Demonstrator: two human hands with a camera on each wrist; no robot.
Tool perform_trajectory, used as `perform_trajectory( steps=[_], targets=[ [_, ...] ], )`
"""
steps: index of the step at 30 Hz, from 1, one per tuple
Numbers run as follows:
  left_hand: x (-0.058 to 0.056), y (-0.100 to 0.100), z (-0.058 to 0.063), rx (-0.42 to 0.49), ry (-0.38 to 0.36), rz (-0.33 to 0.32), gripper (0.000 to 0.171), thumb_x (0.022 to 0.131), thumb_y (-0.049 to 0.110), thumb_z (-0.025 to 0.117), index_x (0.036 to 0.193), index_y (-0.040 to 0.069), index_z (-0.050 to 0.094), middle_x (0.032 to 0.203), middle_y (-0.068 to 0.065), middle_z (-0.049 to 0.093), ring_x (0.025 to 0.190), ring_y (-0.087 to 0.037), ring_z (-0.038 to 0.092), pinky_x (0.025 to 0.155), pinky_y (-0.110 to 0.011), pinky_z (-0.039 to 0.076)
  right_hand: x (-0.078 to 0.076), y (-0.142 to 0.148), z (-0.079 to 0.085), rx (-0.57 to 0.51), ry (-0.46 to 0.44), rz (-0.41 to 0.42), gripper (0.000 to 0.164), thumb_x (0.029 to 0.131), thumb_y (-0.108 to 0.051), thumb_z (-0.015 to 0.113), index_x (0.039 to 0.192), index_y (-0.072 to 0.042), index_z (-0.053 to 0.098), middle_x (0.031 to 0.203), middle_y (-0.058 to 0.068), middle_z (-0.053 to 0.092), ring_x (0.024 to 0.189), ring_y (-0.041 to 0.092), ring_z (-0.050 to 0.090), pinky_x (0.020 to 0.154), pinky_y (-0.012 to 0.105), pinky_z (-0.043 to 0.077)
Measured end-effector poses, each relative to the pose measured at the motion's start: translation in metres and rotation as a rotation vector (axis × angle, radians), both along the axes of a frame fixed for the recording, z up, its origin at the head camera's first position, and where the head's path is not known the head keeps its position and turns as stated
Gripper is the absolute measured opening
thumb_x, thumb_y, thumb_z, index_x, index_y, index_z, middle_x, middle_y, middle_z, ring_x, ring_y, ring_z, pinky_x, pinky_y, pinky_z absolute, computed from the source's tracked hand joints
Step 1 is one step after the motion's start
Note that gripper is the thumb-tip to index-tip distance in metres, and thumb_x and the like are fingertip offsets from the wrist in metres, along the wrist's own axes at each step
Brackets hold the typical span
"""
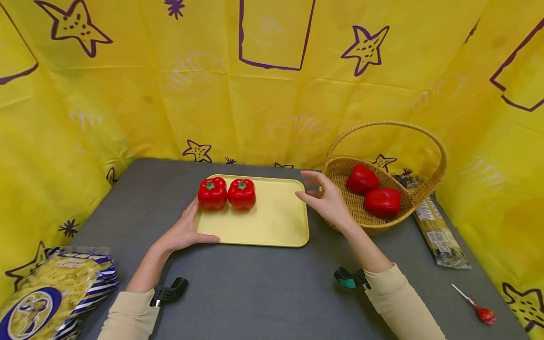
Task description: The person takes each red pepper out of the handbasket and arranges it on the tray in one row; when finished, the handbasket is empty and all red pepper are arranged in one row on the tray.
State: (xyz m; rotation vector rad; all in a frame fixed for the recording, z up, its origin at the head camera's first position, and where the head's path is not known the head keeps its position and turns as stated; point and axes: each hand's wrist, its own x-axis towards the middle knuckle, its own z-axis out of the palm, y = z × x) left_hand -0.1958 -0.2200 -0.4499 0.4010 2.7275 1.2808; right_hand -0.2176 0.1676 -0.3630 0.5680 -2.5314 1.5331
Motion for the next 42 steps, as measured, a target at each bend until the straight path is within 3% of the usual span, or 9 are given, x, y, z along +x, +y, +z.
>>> perform_trajectory(
  steps=[6,11,24,42],
  targets=[
    [0.000,-0.001,0.001,0.000,-0.002,0.003,0.134,0.064,0.043,0.089,0.157,0.022,-0.005,0.161,-0.015,0.000,0.143,-0.041,0.007,0.108,-0.069,0.013,0.000,0.024,0.006,0.025,-0.004,-0.066,0.051,0.087,-0.026,0.075,0.133,-0.014,0.056,0.130,0.004,0.058,0.115,0.025,0.056,0.092,0.044,0.051],
    [0.001,-0.002,0.000,0.002,0.006,0.007,0.135,0.064,0.043,0.090,0.157,0.021,-0.005,0.161,-0.015,0.000,0.143,-0.041,0.007,0.108,-0.068,0.013,-0.003,0.043,0.013,0.051,-0.027,-0.090,0.048,0.088,-0.023,0.074,0.131,-0.010,0.058,0.128,0.011,0.059,0.114,0.030,0.058,0.091,0.048,0.051],
    [0.000,-0.001,0.001,0.002,0.012,0.008,0.135,0.063,0.043,0.090,0.158,0.021,-0.004,0.161,-0.016,0.001,0.143,-0.042,0.007,0.108,-0.068,0.013,-0.012,0.085,0.035,0.274,-0.084,-0.150,0.054,0.090,-0.037,0.071,0.135,-0.014,0.054,0.133,0.009,0.055,0.116,0.034,0.057,0.088,0.050,0.049],
    [-0.001,0.000,-0.001,0.025,0.029,-0.004,0.134,0.063,0.041,0.091,0.158,0.025,-0.003,0.162,-0.014,0.002,0.143,-0.040,0.008,0.109,-0.068,0.013,-0.043,0.108,0.060,0.499,-0.191,-0.135,0.062,0.092,-0.029,0.067,0.141,0.001,0.044,0.134,0.026,0.050,0.123,0.044,0.046,0.098,0.056,0.038]
  ],
)
